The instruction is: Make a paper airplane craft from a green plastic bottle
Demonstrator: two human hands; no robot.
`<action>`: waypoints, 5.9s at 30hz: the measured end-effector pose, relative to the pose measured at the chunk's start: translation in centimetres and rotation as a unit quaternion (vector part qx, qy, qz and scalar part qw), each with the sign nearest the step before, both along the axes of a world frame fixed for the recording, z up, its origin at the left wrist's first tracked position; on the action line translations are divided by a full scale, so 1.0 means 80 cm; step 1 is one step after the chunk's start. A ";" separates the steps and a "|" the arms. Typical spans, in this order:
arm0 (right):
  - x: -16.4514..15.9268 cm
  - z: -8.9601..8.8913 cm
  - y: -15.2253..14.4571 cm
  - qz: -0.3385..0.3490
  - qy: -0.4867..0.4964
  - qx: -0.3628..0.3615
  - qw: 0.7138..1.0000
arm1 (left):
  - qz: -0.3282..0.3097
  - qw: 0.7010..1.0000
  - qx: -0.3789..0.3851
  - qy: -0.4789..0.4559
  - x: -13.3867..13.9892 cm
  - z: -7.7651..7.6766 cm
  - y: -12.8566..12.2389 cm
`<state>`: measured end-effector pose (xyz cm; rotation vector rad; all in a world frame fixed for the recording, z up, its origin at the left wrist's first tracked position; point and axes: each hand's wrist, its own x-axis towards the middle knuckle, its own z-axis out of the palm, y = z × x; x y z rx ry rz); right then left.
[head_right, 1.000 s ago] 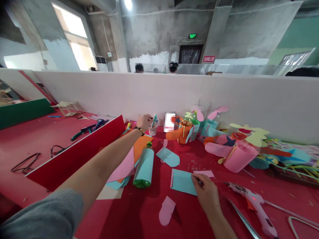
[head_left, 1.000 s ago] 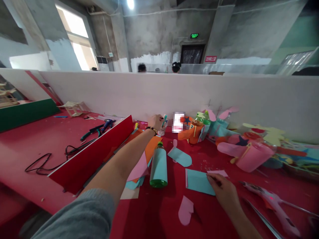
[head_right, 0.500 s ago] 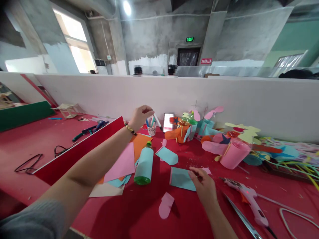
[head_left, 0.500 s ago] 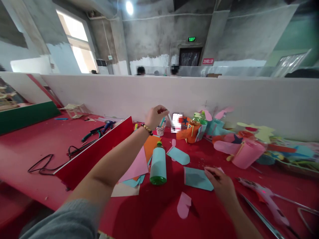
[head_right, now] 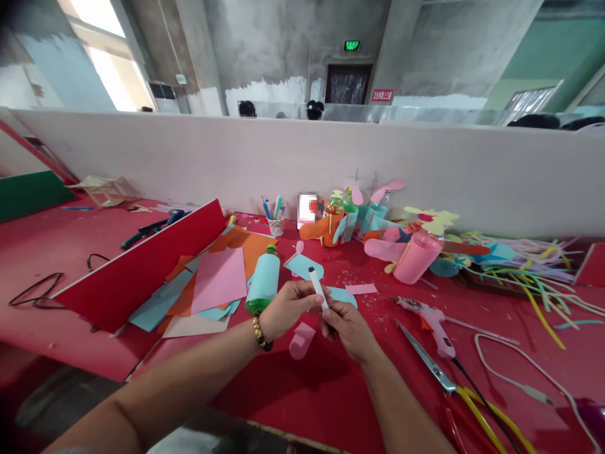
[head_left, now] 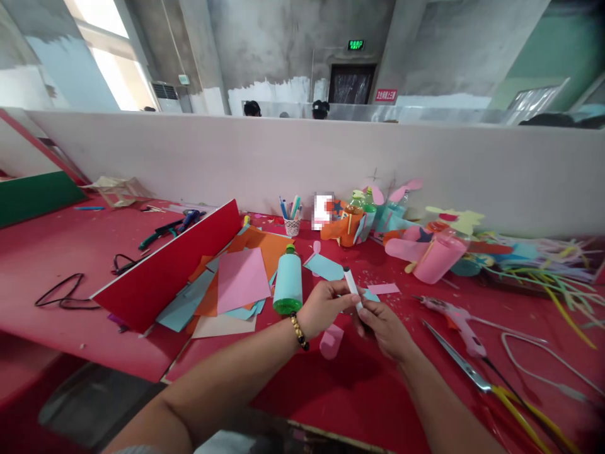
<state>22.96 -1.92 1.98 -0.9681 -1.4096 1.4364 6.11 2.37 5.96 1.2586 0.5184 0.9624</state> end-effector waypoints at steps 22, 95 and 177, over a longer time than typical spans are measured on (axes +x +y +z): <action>0.020 0.009 0.000 -0.139 0.016 0.058 0.989 | 0.189 0.878 0.377 0.226 -0.039 -0.002 0.010; 0.031 0.011 0.013 -0.337 0.194 0.059 0.919 | 0.071 0.636 0.470 0.608 -0.133 -0.030 0.013; 0.032 -0.011 0.017 -0.229 -0.313 0.194 0.901 | 0.230 0.767 0.184 0.571 -0.052 -0.078 0.178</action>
